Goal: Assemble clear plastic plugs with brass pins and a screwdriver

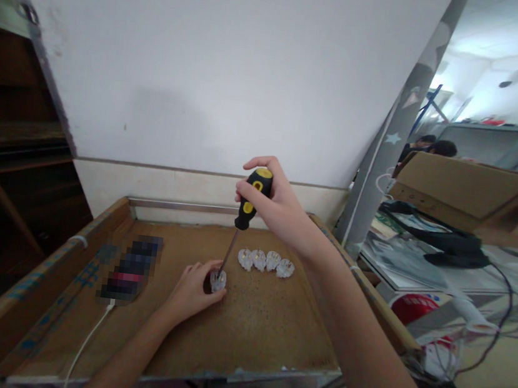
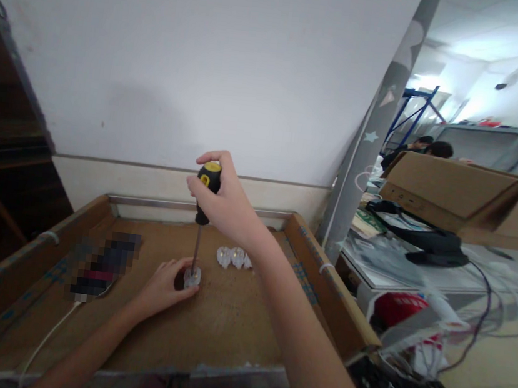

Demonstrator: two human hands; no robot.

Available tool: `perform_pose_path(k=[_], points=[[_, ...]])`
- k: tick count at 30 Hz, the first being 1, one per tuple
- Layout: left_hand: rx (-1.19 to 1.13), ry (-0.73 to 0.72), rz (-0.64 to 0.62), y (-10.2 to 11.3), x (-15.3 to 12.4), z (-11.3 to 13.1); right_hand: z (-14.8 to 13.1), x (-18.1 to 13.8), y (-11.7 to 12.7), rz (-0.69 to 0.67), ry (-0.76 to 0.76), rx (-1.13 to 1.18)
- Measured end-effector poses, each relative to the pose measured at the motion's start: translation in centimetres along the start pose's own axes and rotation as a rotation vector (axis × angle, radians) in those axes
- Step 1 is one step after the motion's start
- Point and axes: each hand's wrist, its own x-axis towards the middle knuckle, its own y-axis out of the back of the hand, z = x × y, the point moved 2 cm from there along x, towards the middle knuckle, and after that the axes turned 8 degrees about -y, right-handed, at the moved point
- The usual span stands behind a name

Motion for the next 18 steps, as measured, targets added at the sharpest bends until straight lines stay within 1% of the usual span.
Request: perform_pose_path(k=[1, 5, 6, 8, 10, 11, 12, 14, 15, 16, 17, 18], points=[[-0.002, 0.003, 0.003, 0.0, 0.0, 0.0, 0.2, 0.6, -0.4, 0.010, -0.028, 0.080], [-0.015, 0.006, 0.002, 0.0, 0.0, 0.1, 1.2, 2.0, -1.1, 0.205, -0.052, 0.269], [-0.017, 0.003, 0.001, 0.0, 0.0, 0.1, 1.3, 2.1, -1.1, 0.209, -0.057, 0.290], [-0.017, 0.003, 0.000, 0.0, 0.0, 0.1, 1.4, 2.3, -0.8, 0.133, -0.089, 0.283], [-0.013, 0.008, 0.002, -0.1, 0.0, 0.0, 1.1, 2.4, -0.3, 0.031, -0.091, 0.141], [-0.012, 0.009, 0.004, -0.1, 0.0, -0.1, 0.8, 2.3, 0.1, 0.045, -0.066, 0.006], [-0.012, 0.009, 0.006, -0.1, 0.0, -0.1, 0.5, 2.2, 0.5, 0.106, -0.019, -0.161], [-0.016, 0.003, 0.008, -0.2, 0.0, -0.2, -0.1, 2.0, 1.1, 0.291, 0.097, -0.500], [-0.019, -0.001, 0.009, -0.2, 0.0, -0.3, -0.3, 1.9, 1.3, 0.368, 0.140, -0.622], [-0.021, -0.004, 0.011, -0.3, 0.0, -0.4, -0.4, 1.8, 1.3, 0.413, 0.168, -0.689], [-0.022, -0.007, 0.013, -0.3, 0.1, -0.4, -0.5, 1.7, 1.3, 0.413, 0.190, -0.701], [-0.023, -0.009, 0.016, -0.3, 0.1, -0.4, -0.6, 1.7, 1.2, 0.384, 0.207, -0.661]])
